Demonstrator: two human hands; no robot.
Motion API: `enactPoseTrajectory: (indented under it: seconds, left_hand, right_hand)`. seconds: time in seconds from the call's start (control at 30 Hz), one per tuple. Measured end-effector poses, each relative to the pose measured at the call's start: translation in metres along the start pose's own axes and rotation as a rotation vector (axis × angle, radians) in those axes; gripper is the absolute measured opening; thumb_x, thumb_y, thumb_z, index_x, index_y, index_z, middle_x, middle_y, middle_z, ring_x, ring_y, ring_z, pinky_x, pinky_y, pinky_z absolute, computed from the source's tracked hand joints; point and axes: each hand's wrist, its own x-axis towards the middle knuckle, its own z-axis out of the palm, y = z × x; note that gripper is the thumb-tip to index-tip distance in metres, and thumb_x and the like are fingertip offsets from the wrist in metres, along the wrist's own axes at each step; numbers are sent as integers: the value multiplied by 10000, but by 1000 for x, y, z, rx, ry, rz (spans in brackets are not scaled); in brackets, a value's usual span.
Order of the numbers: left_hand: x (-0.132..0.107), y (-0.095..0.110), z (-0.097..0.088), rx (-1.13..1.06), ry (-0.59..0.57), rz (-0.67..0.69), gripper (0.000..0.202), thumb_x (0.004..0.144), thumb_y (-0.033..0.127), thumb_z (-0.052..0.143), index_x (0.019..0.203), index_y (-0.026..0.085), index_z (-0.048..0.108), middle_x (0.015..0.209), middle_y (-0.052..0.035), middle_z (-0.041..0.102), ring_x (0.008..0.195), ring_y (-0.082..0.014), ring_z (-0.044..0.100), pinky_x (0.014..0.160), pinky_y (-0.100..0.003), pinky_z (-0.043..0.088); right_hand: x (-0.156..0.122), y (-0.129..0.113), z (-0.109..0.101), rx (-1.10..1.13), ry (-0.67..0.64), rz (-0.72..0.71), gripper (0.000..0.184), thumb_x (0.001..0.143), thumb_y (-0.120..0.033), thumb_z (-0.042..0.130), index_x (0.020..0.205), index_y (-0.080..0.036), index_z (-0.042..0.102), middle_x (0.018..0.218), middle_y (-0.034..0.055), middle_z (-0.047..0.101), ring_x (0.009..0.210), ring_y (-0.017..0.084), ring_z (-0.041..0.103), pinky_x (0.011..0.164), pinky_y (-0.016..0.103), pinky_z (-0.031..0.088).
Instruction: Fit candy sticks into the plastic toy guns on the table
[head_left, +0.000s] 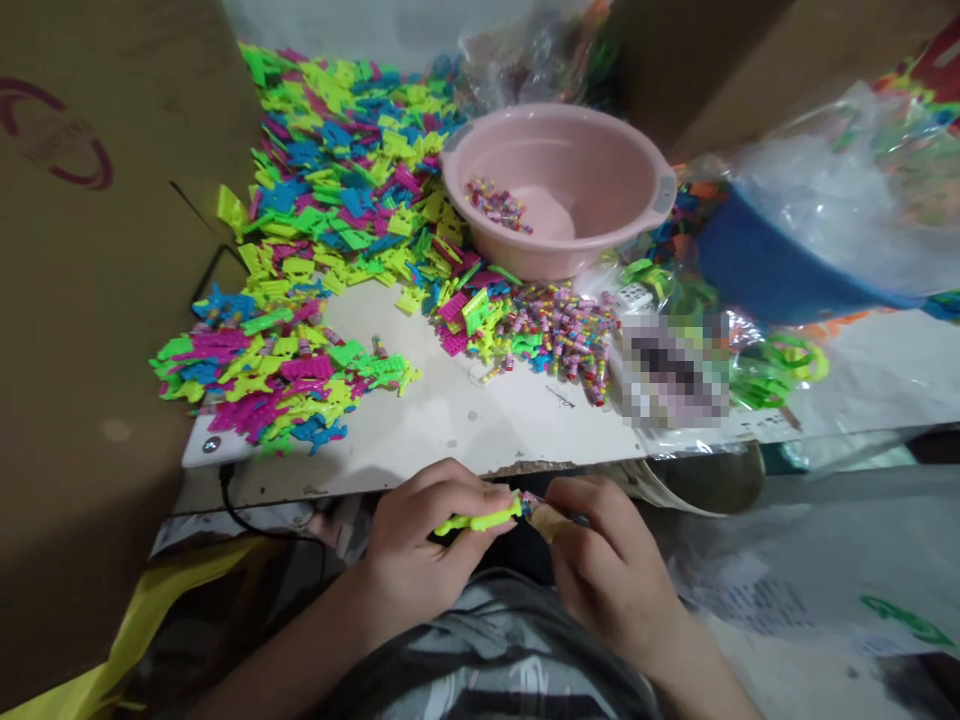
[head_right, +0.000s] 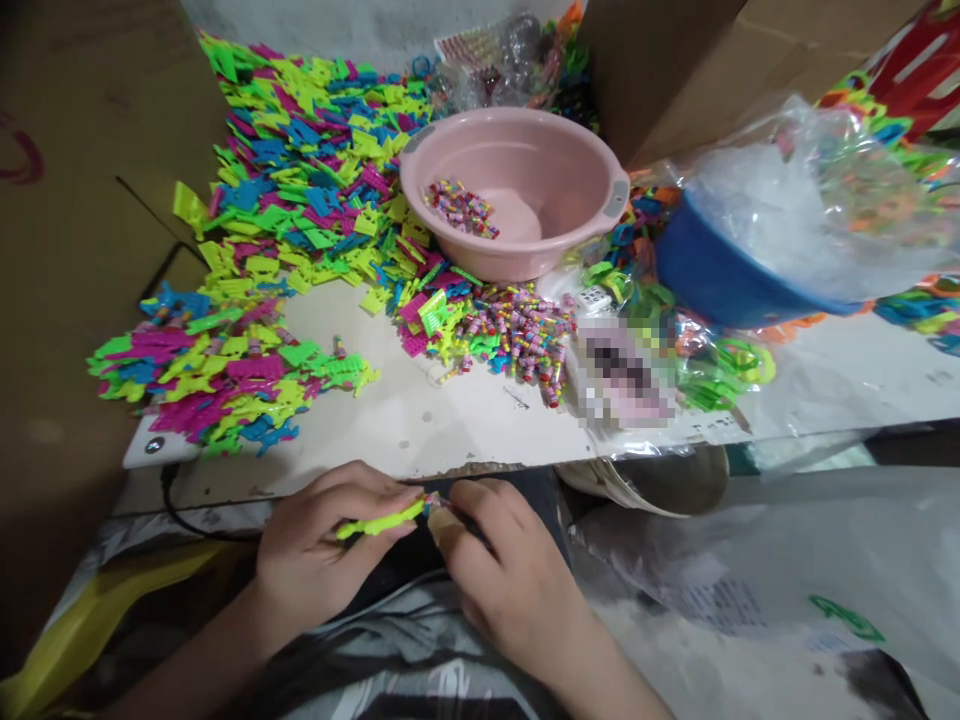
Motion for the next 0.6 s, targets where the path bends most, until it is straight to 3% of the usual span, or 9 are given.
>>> enactPoseTrajectory:
  seconds: [0.17, 0.23, 0.37, 0.4, 0.5, 0.6]
  left_hand:
    - [-4, -3, -5, -135, -94, -46, 165, 793, 63, 707, 852, 214, 680, 772, -15, 742, 669, -117, 696, 623, -197, 554]
    - [-7, -5, -3, -158, -107, -129, 124, 776, 94, 724, 799, 208, 682, 729, -7, 737, 632, -116, 685, 591, -188, 537]
    - [-10, -12, 2, -113, -132, -425, 88, 778, 125, 675, 797, 208, 696, 745, -2, 750, 652, -133, 702, 568, -187, 541]
    - [-9, -16, 0, -54, -130, -459, 86, 785, 141, 661, 813, 211, 703, 768, -3, 756, 681, -143, 709, 598, -203, 557]
    - [2, -33, -21, 272, -48, -375, 95, 829, 217, 630, 851, 218, 722, 863, -18, 764, 827, -185, 716, 771, -298, 585]
    - [20, -56, -67, 663, 174, -232, 189, 900, 259, 563, 982, 215, 728, 1037, -34, 752, 1019, -230, 682, 941, -398, 538]
  right_hand:
    - [11, 5, -17, 166, -229, -141, 298, 902, -10, 385, 1070, -184, 559, 978, 96, 656, 850, 182, 586, 728, 310, 537]
    - [13, 5, -19, 243, -285, -140, 283, 915, -22, 379, 1061, -184, 560, 989, 98, 654, 883, 184, 590, 746, 310, 537]
    - [15, 11, -10, 323, -319, 26, 115, 966, -165, 508, 1061, -205, 560, 979, 73, 657, 911, 181, 611, 777, 300, 532]
    - [14, 18, -5, 336, -305, 80, 149, 958, -235, 564, 1104, -208, 549, 1011, 75, 657, 943, 189, 617, 807, 311, 532]
    - [10, 50, 11, 259, -169, 251, 373, 956, -377, 571, 1277, -211, 480, 1175, 116, 619, 1089, 239, 600, 912, 384, 514]
    - [5, 88, 27, -81, -41, 407, 289, 985, -311, 486, 1236, -185, 553, 1180, 150, 605, 1126, 298, 565, 951, 468, 473]
